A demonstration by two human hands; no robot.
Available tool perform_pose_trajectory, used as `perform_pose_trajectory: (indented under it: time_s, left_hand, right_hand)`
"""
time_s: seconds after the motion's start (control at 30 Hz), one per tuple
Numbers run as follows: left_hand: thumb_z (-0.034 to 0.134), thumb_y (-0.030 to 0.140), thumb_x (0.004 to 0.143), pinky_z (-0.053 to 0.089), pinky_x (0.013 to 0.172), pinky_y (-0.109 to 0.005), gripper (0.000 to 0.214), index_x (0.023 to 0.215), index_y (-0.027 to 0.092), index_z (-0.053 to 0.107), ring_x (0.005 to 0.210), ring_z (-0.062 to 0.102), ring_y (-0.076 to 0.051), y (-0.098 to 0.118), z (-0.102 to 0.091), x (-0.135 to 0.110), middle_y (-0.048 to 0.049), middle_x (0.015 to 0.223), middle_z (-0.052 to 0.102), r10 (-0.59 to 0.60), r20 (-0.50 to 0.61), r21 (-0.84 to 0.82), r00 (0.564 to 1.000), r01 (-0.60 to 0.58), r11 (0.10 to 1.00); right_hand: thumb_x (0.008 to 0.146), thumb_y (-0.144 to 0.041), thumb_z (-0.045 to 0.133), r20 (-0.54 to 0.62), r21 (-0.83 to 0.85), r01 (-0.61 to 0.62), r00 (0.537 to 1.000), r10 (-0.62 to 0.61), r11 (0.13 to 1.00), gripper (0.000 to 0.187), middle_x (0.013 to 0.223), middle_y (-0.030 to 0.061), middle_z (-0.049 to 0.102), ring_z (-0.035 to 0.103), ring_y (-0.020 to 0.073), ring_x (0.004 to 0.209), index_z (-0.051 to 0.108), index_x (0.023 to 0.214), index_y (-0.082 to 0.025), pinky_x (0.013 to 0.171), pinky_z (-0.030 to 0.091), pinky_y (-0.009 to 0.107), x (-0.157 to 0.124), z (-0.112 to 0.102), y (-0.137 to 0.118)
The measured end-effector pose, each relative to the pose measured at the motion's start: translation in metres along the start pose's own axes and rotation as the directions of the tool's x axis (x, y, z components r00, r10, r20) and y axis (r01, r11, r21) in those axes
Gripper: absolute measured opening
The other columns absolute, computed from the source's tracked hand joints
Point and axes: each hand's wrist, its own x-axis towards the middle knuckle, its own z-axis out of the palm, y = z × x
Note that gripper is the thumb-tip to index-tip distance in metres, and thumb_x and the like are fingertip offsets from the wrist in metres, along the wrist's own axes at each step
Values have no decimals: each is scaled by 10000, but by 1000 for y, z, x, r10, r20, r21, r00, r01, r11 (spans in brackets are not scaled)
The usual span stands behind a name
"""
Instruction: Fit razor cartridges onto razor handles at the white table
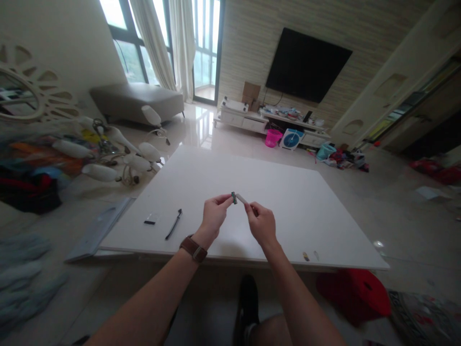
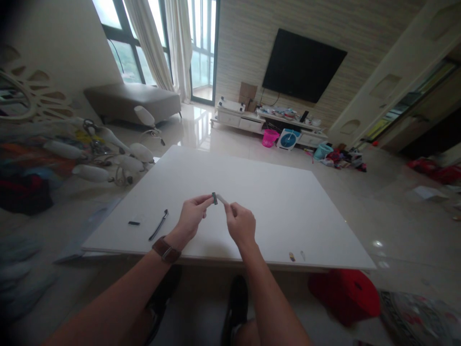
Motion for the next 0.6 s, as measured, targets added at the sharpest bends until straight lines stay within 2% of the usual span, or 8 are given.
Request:
perform_pose_trajectory:
  time_s: [0.1, 0.27, 0.37, 0.47, 0.6]
  left_hand:
    - [796, 297, 679, 394, 578, -254, 270, 887, 124, 800, 579, 501, -105, -1, 0, 0, -94, 812, 742, -6, -3, 4, 1000, 6, 1000]
    - [803, 290, 671, 395, 584, -255, 254, 869, 132, 797, 593, 518, -114, -1, 1, 0, -80, 779, 730, 7, -10, 5, 1000, -7, 1000]
    - [791, 293, 684, 403, 603, -255, 244, 866, 131, 797, 609, 531, -120, -1, 0, 0, -80, 772, 727, 19, -23, 19, 1000, -19, 1000]
    - [777, 310, 699, 360, 546, -248, 268, 889, 123, 797, 542, 464, -95, -1, 0, 0, -73, 766, 726, 17, -22, 57, 1000, -16, 998]
    - [772, 314, 694, 294, 484, -244, 291, 906, 116, 791, 488, 387, -75, 0, 1, 0, -62, 752, 719, 12, -18, 67, 1000, -11, 998]
  right_hand:
    - [1001, -499, 453, -60, 21, -39, 997, 41, 999, 444, 574, -18, 520, 429, 128, 537, 613, 714, -201, 554, 229, 268, 0, -1, -1]
    - [997, -498, 455, 63, 17, 50, 997, -51, 999, 448, 573, -18, 519, 428, 130, 537, 601, 691, -205, 559, 240, 269, -2, 1, -6]
    - [985, -489, 480, 41, -1, -6, 999, 6, 1000, 428, 578, -19, 536, 438, 129, 535, 626, 696, -209, 556, 236, 272, -1, 0, -5]
    - [988, -491, 475, -9, 18, -33, 999, 33, 999, 421, 577, -21, 535, 438, 129, 535, 641, 722, -209, 556, 238, 268, 0, 0, -3]
    - [993, -490, 474, 65, 56, 20, 998, -24, 998, 422, 575, -26, 527, 436, 126, 537, 627, 717, -210, 553, 239, 266, -1, 0, -4]
